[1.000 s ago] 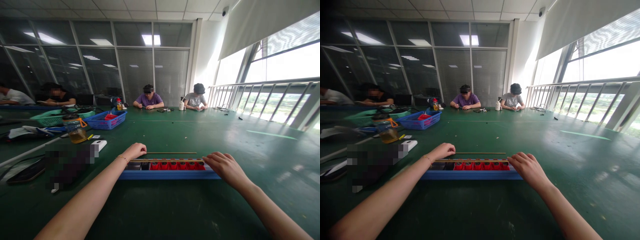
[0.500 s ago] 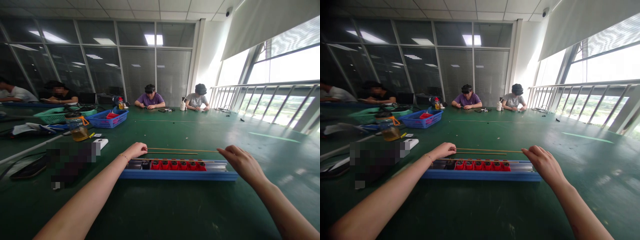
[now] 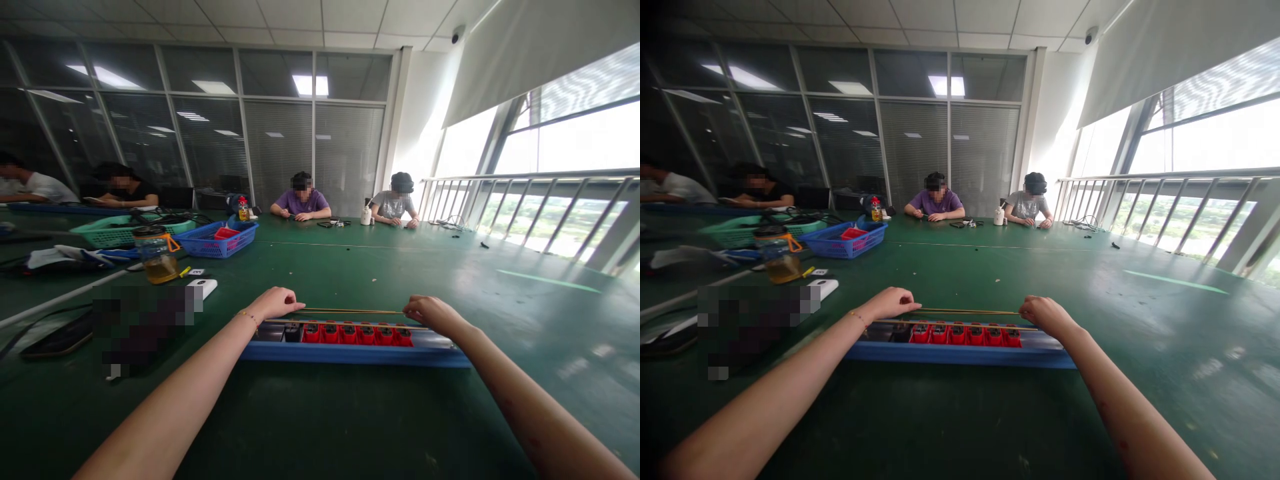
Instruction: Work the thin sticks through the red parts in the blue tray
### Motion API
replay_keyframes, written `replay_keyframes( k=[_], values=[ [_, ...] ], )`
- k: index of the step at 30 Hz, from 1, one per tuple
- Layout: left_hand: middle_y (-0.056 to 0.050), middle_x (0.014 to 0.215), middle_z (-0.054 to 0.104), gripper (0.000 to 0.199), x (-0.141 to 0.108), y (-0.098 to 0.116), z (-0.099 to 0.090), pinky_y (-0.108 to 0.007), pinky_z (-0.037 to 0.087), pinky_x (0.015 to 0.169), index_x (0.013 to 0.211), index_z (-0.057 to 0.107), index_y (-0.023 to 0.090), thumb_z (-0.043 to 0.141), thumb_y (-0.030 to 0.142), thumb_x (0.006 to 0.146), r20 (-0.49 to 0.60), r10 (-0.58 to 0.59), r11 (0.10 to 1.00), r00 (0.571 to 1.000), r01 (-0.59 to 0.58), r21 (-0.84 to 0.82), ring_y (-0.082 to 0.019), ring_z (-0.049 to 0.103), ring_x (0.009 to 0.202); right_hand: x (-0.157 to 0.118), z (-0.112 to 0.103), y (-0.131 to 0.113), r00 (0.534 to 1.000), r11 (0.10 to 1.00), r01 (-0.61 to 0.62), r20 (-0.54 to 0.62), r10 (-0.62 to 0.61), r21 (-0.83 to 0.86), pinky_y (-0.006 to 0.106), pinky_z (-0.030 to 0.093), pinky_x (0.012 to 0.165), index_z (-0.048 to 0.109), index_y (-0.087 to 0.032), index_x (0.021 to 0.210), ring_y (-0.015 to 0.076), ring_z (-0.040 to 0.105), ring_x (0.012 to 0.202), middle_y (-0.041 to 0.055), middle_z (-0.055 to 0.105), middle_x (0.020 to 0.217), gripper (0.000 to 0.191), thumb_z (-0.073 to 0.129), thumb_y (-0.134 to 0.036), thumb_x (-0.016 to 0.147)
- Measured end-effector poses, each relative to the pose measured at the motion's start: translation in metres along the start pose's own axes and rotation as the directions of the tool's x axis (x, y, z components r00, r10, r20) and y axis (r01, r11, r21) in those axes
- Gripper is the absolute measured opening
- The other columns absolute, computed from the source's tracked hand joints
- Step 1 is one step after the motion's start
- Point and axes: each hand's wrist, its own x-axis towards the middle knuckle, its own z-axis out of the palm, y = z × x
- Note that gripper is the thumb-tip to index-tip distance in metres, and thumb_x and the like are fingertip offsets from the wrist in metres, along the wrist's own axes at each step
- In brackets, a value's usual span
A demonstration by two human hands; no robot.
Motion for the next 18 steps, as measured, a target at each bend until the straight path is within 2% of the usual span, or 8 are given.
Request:
replay_keyframes(
  k=[4,9,14,18],
  values=[
    [0.000,0.074,0.066,0.036,0.003,-0.005,0.003,-0.020,0.037,0.054,0.074,0.062,0.022,0.055,0.055,0.064,0.049,0.008,1.000,0.999,-0.007,-0.027,-0.014,0.058,0.067,0.023,0.009,-0.004,0.995,0.991,-0.078,0.071,0.071,0.110,0.024,0.042,0.058,0.067,-0.024,0.076,0.0159,0.060,0.063,0.0014,0.066,0.072,0.016,0.052,-0.025,0.072],
    [0.000,0.075,0.065,0.027,0.005,-0.009,0.006,-0.020,0.039,0.058,0.075,0.062,0.021,0.054,0.046,0.069,0.035,0.017,1.000,0.999,-0.017,-0.021,-0.013,0.058,0.069,0.039,0.023,-0.007,0.993,0.981,-0.105,0.074,0.094,0.161,0.023,0.044,0.060,0.067,-0.023,0.075,0.0154,0.061,0.065,0.0006,0.068,0.071,0.015,0.053,-0.022,0.069],
    [0.000,0.074,0.065,0.025,0.005,-0.009,0.006,-0.020,0.039,0.058,0.076,0.062,0.022,0.053,0.044,0.070,0.038,0.033,0.999,0.999,-0.032,-0.024,-0.014,0.058,0.069,0.040,0.028,-0.004,0.991,0.969,-0.128,0.076,0.114,0.209,0.025,0.045,0.063,0.067,-0.024,0.081,0.0162,0.061,0.068,0.0006,0.068,0.073,0.018,0.054,-0.021,0.069],
    [0.000,0.075,0.065,0.026,0.006,-0.009,0.007,-0.020,0.039,0.058,0.076,0.062,0.021,0.052,0.044,0.070,0.037,0.034,0.999,0.999,-0.033,-0.027,-0.014,0.058,0.069,0.034,0.019,-0.003,0.989,0.950,-0.145,0.038,0.140,0.276,0.026,0.045,0.065,0.066,-0.022,0.086,0.0157,0.060,0.070,0.0015,0.067,0.076,0.021,0.049,-0.027,0.075]
  ],
)
